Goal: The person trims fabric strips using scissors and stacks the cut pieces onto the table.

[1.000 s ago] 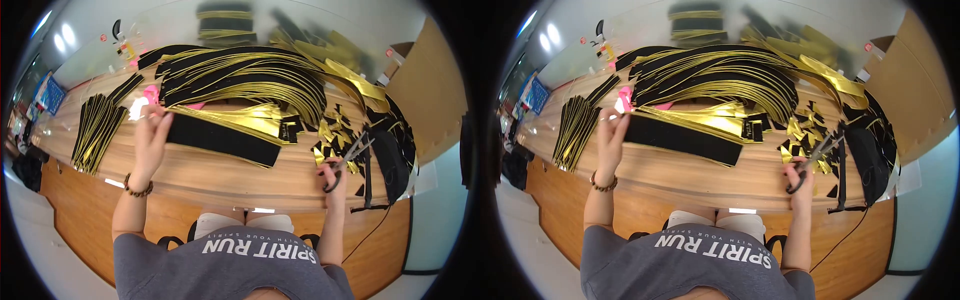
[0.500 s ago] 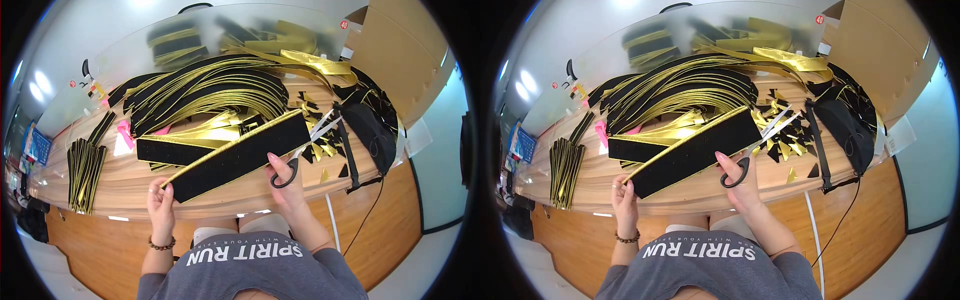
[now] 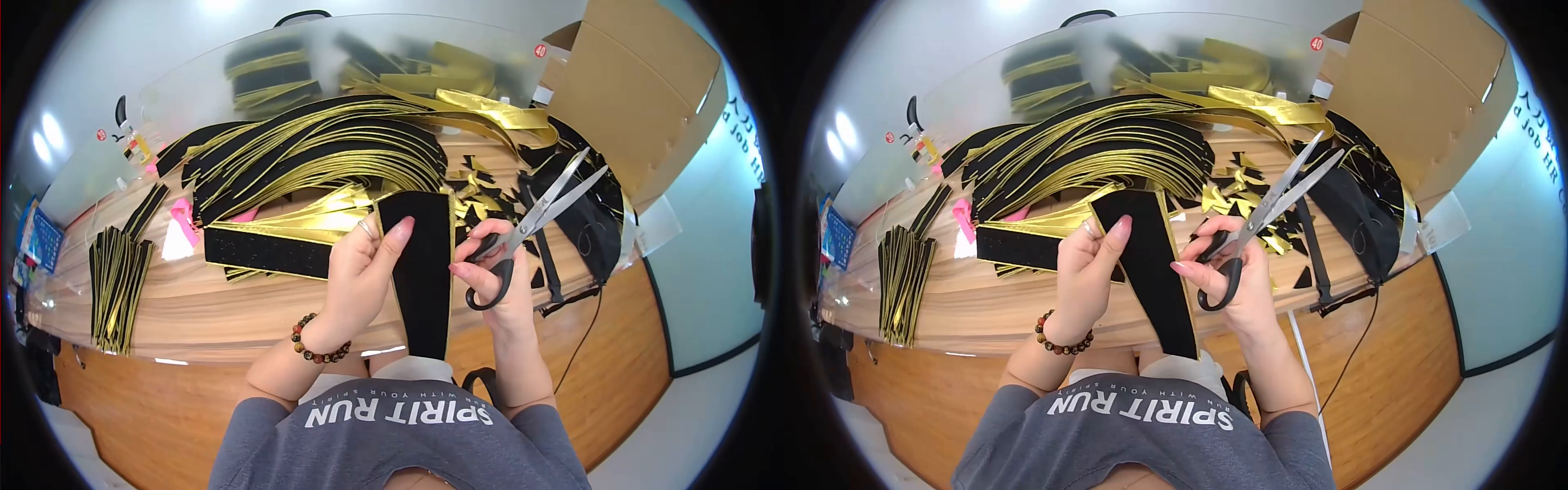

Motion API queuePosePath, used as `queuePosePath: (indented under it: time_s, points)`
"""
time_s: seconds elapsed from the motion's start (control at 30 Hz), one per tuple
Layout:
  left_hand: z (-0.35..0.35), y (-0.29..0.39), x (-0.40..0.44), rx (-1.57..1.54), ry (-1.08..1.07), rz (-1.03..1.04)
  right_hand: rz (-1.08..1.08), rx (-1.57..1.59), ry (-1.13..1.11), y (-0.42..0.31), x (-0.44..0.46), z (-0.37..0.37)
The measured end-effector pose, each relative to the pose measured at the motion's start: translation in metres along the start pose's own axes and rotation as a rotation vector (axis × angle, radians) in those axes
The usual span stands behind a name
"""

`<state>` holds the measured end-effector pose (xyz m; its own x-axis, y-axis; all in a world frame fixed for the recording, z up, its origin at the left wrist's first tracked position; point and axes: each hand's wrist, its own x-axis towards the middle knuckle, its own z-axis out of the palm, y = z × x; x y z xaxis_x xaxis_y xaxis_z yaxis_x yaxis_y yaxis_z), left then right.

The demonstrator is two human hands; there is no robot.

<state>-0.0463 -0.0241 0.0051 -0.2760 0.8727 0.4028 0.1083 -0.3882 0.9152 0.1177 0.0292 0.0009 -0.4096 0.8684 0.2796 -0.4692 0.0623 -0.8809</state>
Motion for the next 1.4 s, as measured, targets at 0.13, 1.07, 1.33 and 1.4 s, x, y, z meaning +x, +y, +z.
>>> queuePosePath:
  time_s: [0.13, 1.07, 1.33, 1.4]
  points:
    - [0.013, 0.002, -0.006, -0.283, -0.079, -0.092, -0.025, -0.111, 0.045, 0.003, -0.004, -0.006]
    - [0.000, 0.015, 0.011, -0.490, -0.653, 0.122, 0.472, 0.484, -0.248, 0.045, -0.015, -0.008]
    - [0.004, 0.028, -0.013, -0.092, -0.087, 0.172, -0.026, -0.069, 0.067, -0.029, -0.008, -0.011]
    - [0.012, 0.036, -0.016, -0.003, -0.080, 0.204, -0.137, -0.164, 0.053, -0.048, -0.010, -0.004]
